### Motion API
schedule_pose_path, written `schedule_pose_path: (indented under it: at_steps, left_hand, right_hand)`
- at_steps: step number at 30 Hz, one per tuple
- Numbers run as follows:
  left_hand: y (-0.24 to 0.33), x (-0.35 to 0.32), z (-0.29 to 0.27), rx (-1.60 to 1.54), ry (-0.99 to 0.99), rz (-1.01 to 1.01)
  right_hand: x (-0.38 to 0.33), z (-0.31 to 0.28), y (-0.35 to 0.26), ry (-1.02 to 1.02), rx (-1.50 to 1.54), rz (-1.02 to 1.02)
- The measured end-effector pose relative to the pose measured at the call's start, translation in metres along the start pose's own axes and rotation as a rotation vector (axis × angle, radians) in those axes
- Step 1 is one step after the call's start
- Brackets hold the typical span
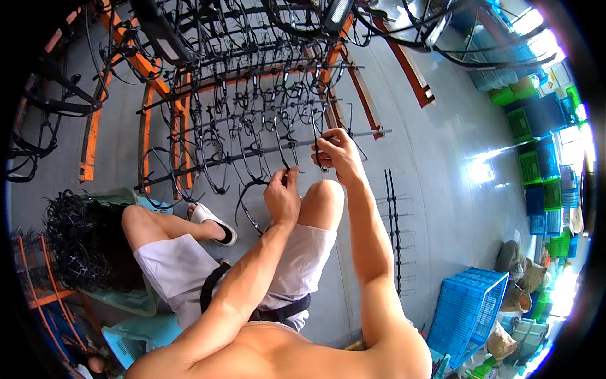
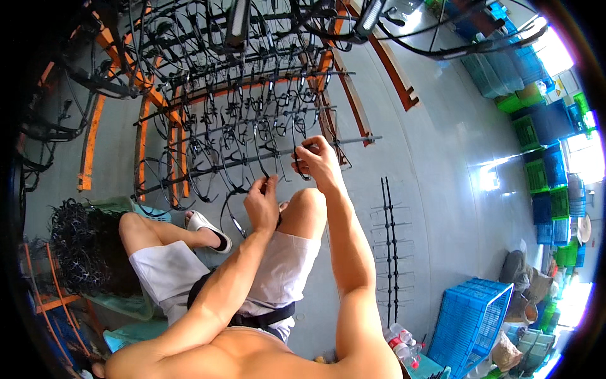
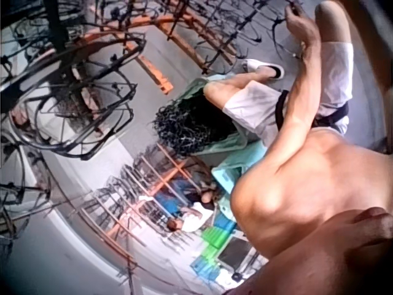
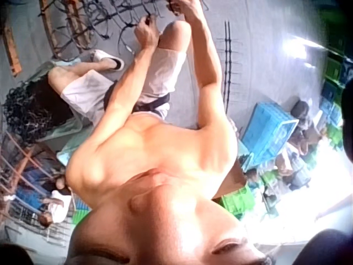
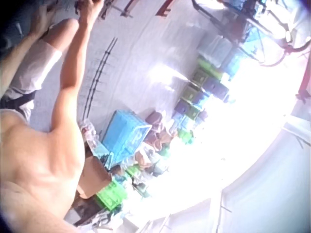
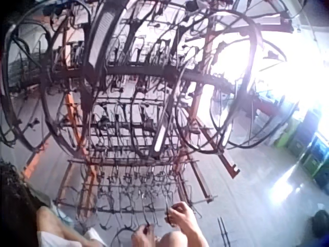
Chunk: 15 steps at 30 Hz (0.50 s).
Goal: The person sits and repeatedly picks up black wire loops from a basket, then attaches them to a metal rod with hooks. The person handles the wires and rods by hand, placing the assembled rods onto a nearby rack.
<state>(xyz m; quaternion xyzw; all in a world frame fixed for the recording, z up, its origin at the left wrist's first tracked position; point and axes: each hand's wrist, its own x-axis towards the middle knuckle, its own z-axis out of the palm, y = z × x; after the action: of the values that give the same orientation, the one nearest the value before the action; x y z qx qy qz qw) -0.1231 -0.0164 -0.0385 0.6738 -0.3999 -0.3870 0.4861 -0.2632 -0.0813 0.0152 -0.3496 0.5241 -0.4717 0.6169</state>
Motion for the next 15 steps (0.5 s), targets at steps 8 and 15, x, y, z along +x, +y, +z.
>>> schedule_pose_path:
  at_steps: [8, 15]
  left_hand:
    - [-0.004, -0.001, 0.001, 0.008, 0.051, -0.028]
    - [0.002, 0.001, -0.003, 0.099, 0.014, -0.014]
  right_hand:
    - [-0.007, -0.005, -0.01, -0.004, -0.085, 0.026]
    - [-0.009, -0.005, 0.001, -0.014, -0.115, 0.003]
